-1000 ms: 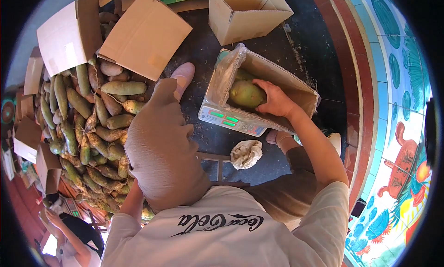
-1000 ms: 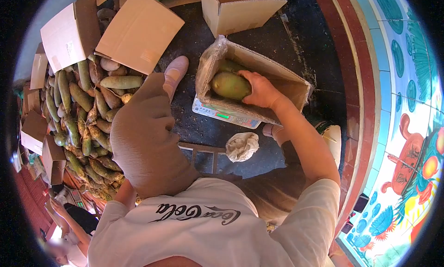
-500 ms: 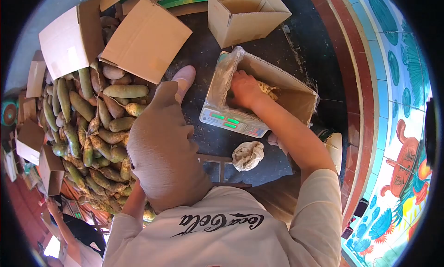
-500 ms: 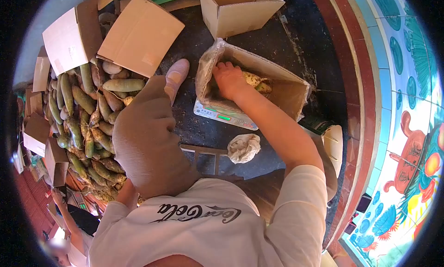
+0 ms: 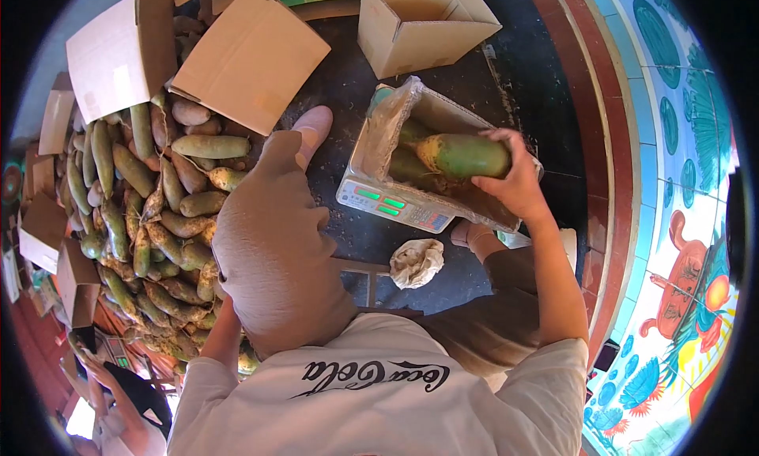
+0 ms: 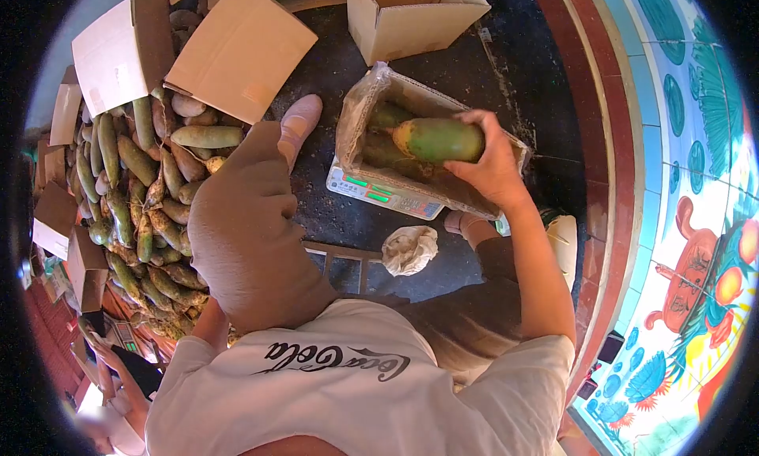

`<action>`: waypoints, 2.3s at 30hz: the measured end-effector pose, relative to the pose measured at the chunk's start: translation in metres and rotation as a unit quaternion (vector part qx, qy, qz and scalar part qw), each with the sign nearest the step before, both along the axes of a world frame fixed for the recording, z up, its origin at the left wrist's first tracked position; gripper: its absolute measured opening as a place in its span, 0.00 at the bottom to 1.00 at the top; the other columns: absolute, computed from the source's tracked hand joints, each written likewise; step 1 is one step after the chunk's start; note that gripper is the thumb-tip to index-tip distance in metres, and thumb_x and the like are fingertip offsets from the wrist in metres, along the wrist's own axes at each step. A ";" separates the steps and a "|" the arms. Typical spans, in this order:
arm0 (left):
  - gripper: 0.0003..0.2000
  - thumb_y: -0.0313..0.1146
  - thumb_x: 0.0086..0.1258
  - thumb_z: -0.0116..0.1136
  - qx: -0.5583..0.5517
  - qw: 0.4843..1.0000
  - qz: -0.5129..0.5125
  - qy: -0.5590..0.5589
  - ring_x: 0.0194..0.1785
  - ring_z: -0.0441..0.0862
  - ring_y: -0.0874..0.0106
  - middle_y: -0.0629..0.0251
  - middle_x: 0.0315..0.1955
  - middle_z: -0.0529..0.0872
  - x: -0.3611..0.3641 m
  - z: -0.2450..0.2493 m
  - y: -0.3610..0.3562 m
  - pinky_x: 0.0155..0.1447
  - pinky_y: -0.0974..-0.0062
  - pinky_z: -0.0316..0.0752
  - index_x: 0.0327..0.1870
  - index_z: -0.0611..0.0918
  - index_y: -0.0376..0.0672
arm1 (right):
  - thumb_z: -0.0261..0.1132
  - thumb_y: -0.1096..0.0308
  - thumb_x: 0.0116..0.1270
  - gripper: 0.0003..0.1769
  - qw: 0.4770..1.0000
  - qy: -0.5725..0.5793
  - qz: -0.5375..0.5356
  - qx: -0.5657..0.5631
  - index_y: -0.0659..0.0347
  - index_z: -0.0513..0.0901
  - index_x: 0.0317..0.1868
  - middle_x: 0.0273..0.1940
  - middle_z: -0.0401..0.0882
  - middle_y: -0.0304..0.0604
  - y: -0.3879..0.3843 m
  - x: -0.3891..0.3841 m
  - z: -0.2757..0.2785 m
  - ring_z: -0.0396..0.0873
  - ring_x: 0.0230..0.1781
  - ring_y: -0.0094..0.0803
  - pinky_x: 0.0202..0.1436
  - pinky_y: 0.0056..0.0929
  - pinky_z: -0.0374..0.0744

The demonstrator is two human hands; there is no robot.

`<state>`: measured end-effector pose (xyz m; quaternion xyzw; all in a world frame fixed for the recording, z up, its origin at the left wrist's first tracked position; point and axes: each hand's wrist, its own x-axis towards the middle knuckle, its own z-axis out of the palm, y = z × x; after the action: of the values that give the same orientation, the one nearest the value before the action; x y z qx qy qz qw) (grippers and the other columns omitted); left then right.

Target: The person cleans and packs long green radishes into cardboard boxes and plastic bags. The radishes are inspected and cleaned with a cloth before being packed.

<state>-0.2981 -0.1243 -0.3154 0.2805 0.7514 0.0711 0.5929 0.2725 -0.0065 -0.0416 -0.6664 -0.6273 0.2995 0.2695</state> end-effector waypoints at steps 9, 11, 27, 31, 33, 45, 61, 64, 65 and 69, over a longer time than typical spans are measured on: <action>0.17 0.37 0.59 0.58 0.016 1.000 -0.020 0.011 0.44 0.78 0.51 0.46 0.38 0.81 0.001 0.003 0.007 0.49 0.60 0.73 0.47 0.77 0.37 | 0.71 0.67 0.43 0.32 0.946 -0.251 0.155 -0.131 0.60 0.72 0.52 0.52 0.73 0.51 0.007 -0.002 -0.070 0.70 0.56 0.44 0.59 0.36 0.70; 0.17 0.37 0.59 0.58 0.017 1.000 -0.021 0.016 0.44 0.78 0.50 0.46 0.38 0.81 0.001 0.004 0.006 0.49 0.60 0.73 0.46 0.77 0.37 | 0.74 0.65 0.41 0.33 0.909 -0.310 0.187 -0.209 0.60 0.73 0.51 0.50 0.74 0.50 0.018 -0.015 -0.083 0.72 0.54 0.43 0.57 0.34 0.72; 0.16 0.38 0.60 0.57 0.047 0.996 -0.052 0.048 0.44 0.78 0.49 0.45 0.37 0.81 -0.010 0.002 -0.004 0.49 0.59 0.73 0.45 0.78 0.37 | 0.57 0.52 0.63 0.22 0.808 -0.479 0.237 -0.249 0.61 0.74 0.47 0.43 0.78 0.51 0.053 -0.044 -0.127 0.77 0.46 0.44 0.47 0.39 0.77; 0.16 0.39 0.60 0.57 0.110 0.981 -0.120 0.103 0.44 0.78 0.49 0.45 0.37 0.81 -0.026 -0.005 -0.015 0.49 0.58 0.73 0.45 0.78 0.37 | 0.63 0.50 0.56 0.27 0.820 -0.424 0.260 -0.284 0.62 0.74 0.48 0.43 0.77 0.54 0.055 -0.034 -0.123 0.75 0.48 0.47 0.52 0.41 0.74; 0.16 0.39 0.61 0.57 0.150 0.960 -0.182 0.152 0.44 0.78 0.49 0.45 0.37 0.81 -0.028 -0.005 -0.021 0.49 0.58 0.73 0.45 0.78 0.37 | 0.71 0.51 0.48 0.37 0.843 -0.386 0.237 -0.291 0.62 0.68 0.55 0.55 0.70 0.55 0.050 -0.017 -0.120 0.70 0.56 0.47 0.58 0.42 0.71; 0.19 0.43 0.57 0.58 0.055 0.929 -0.114 0.349 0.47 0.78 0.52 0.50 0.42 0.81 -0.061 0.049 -0.089 0.52 0.59 0.72 0.46 0.78 0.41 | 0.62 0.64 0.61 0.26 0.932 -0.300 0.162 -0.127 0.65 0.68 0.58 0.55 0.70 0.58 0.024 -0.022 -0.063 0.69 0.56 0.53 0.59 0.38 0.68; 0.25 0.37 0.51 0.63 -0.039 0.850 -0.322 0.415 0.57 0.68 0.64 0.60 0.49 0.71 -0.032 0.027 -0.080 0.56 0.65 0.66 0.53 0.72 0.49 | 0.59 0.70 0.64 0.11 0.932 -0.351 0.048 0.072 0.69 0.77 0.43 0.40 0.78 0.54 -0.052 -0.056 0.004 0.77 0.40 0.50 0.44 0.38 0.75; 0.27 0.39 0.47 0.66 -0.072 0.858 -0.300 0.412 0.57 0.68 0.64 0.60 0.49 0.71 -0.024 0.038 -0.077 0.55 0.65 0.66 0.51 0.73 0.48 | 0.59 0.71 0.64 0.10 0.931 -0.351 0.062 0.077 0.69 0.76 0.43 0.39 0.77 0.54 -0.056 -0.062 0.004 0.76 0.40 0.51 0.43 0.38 0.75; 0.27 0.40 0.46 0.67 -0.075 0.861 -0.287 0.414 0.57 0.69 0.64 0.60 0.49 0.71 -0.022 0.040 -0.076 0.55 0.65 0.66 0.50 0.73 0.48 | 0.59 0.72 0.64 0.10 0.930 -0.352 0.067 0.078 0.69 0.76 0.43 0.39 0.77 0.54 -0.057 -0.064 0.004 0.76 0.39 0.51 0.43 0.39 0.75; 0.32 0.44 0.42 0.70 -0.041 0.873 -0.316 0.371 0.56 0.71 0.62 0.59 0.49 0.73 -0.034 -0.008 -0.094 0.56 0.64 0.67 0.51 0.71 0.44 | 0.59 0.72 0.63 0.10 0.937 -0.335 0.056 0.077 0.68 0.76 0.43 0.38 0.76 0.53 -0.058 -0.077 0.007 0.76 0.38 0.51 0.42 0.38 0.75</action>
<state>-0.3324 -0.2183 -0.3231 0.4837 0.7899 -0.2602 0.2730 0.1957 -0.0642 -0.0347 -0.6696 -0.7384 0.0241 0.0765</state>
